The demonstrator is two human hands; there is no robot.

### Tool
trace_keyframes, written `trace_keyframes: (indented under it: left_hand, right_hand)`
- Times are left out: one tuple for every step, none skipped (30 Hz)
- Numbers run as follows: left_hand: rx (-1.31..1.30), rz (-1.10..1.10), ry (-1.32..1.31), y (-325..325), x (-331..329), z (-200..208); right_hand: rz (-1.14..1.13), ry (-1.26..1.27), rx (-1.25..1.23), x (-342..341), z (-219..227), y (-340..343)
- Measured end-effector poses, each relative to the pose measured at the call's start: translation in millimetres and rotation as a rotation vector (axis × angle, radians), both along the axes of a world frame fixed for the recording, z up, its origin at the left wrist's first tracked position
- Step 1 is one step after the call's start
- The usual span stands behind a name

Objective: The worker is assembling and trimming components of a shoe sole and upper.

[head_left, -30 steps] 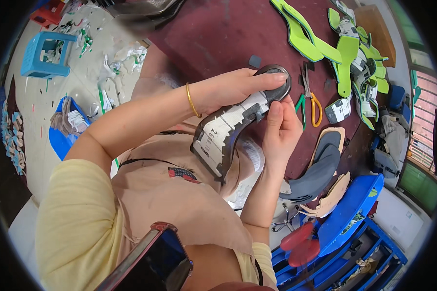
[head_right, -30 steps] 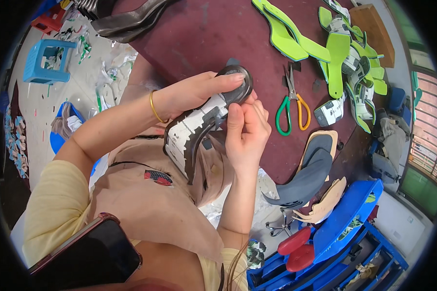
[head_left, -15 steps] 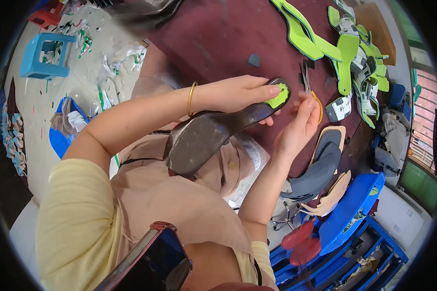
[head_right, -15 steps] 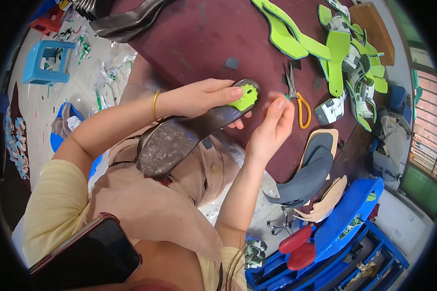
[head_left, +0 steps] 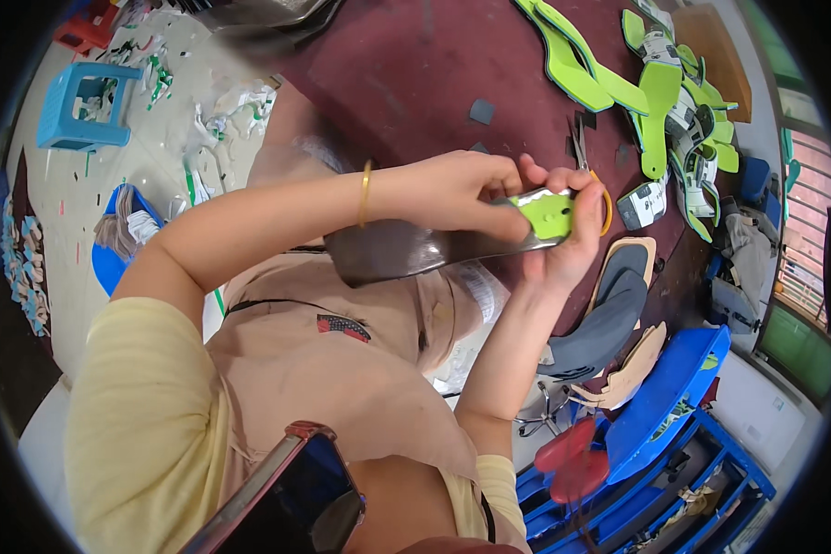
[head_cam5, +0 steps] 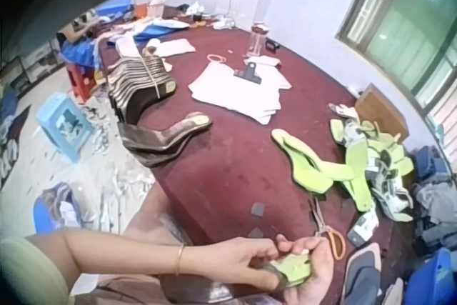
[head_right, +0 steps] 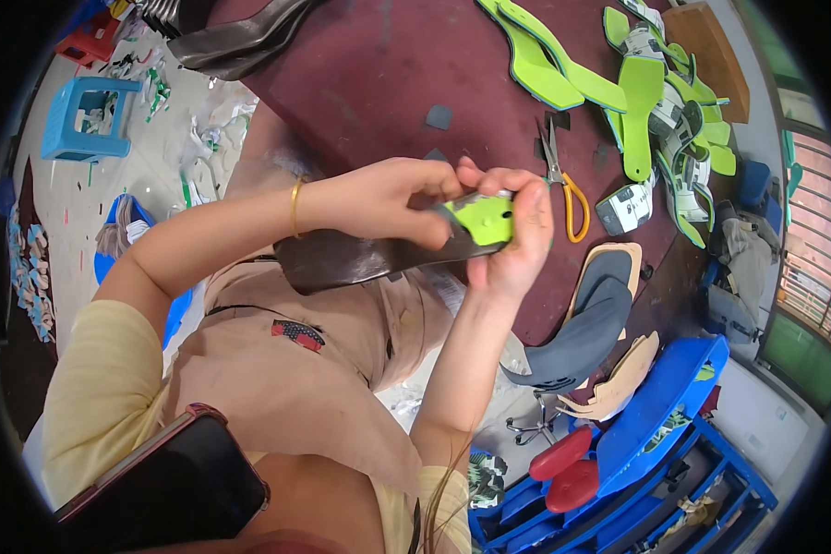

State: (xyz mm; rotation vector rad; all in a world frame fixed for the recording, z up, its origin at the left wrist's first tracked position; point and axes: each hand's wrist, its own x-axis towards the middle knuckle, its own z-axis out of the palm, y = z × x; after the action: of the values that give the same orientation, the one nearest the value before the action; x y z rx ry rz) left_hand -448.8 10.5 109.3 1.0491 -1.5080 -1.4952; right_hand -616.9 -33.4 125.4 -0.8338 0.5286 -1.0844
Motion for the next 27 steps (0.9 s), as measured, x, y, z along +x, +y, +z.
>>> trace_keyframes:
  left_hand:
    - [-0.048,-0.002,0.016,4,4,-1]
    - [-0.095,-0.005,0.033,7,8,0]
    - [-0.143,-0.007,0.049,9,9,0]
    - [-0.182,0.034,-0.011,9,8,-1]
    - [-0.204,0.041,-0.035,9,9,-1]
    - [-0.225,0.048,-0.059,9,10,1]
    - [-0.246,0.055,-0.08,9,10,0]
    - [-0.388,0.062,-0.197,8,11,-1]
    - [-0.531,0.069,-0.314,6,12,-2]
    - [-0.676,0.073,-0.431,3,13,-3]
    - [-0.716,0.084,-0.427,1,13,-2]
    - [-0.756,0.095,-0.422,-2,13,-1]
    - [-0.794,0.106,-0.421,-4,13,1]
    - [-0.678,0.095,-0.321,-5,13,3]
    - [-0.562,0.084,-0.222,-7,14,5]
    - [-0.448,0.077,-0.123,-10,15,7]
    - [-0.427,0.057,-0.084,-12,14,4]
    - [-0.407,0.037,-0.046,-14,13,0]
    - [-0.384,0.014,-0.004,-15,11,-1]
    - [-0.17,-0.066,0.091,-15,10,-1]
    - [0.045,-0.145,0.184,-16,9,-1]
    - [0.258,-0.218,0.271,-17,10,1]
    - [0.309,-0.243,0.325,-17,8,-1]
    - [0.359,-0.269,0.379,-16,5,-7]
    - [0.408,-0.3,0.433,-15,0,-8]
    - [0.527,-0.357,0.442,-12,-6,-8]
    - [0.628,-0.609,0.59,-11,-7,-8]
  right_hand:
    - [-0.027,0.04,-0.031,-3,2,-1]
    - [-0.019,0.021,-0.011,-7,1,-4]
    - [-0.012,0.003,0.008,-9,-1,-6]
    - [-0.008,-0.012,0.026,-10,-3,-6]
    - [-0.004,-0.026,0.044,-10,-5,-6]
    - [0.0,-0.04,0.062,-11,-6,-6]
    - [0.005,-0.041,0.078,-11,-6,-5]
    - [0.009,-0.042,0.094,-11,-7,-3]
    - [0.013,-0.043,0.11,-11,-7,-1]
    - [0.004,-0.042,0.116,-11,-8,0]
    - [-0.006,-0.041,0.122,-12,-9,1]
    - [-0.016,-0.041,0.127,-13,-10,1]
    - [-0.012,-0.07,0.136,-12,-10,2]
    - [-0.01,-0.099,0.144,-10,-11,3]
    - [-0.007,-0.128,0.152,-9,-11,4]
    - [0.011,-0.116,0.132,-9,-11,5]
    - [0.03,-0.103,0.111,-10,-10,7]
    - [0.049,-0.091,0.091,-10,-10,8]
    - [0.054,-0.128,0.065,-11,-12,7]
    - [0.06,-0.165,0.038,-10,-13,5]
    - [0.066,-0.202,0.012,-11,-14,4]
    - [0.072,-0.192,-0.002,-11,-12,4]
    - [0.101,-0.244,-0.013,-10,-13,2]
    - [0.129,-0.297,-0.023,-9,-14,0]
    - [0.153,-0.347,-0.036,-9,-16,-1]
    - [0.183,-0.405,-0.073,-8,-18,-3]
    - [0.212,-0.462,-0.11,-7,-21,-5]
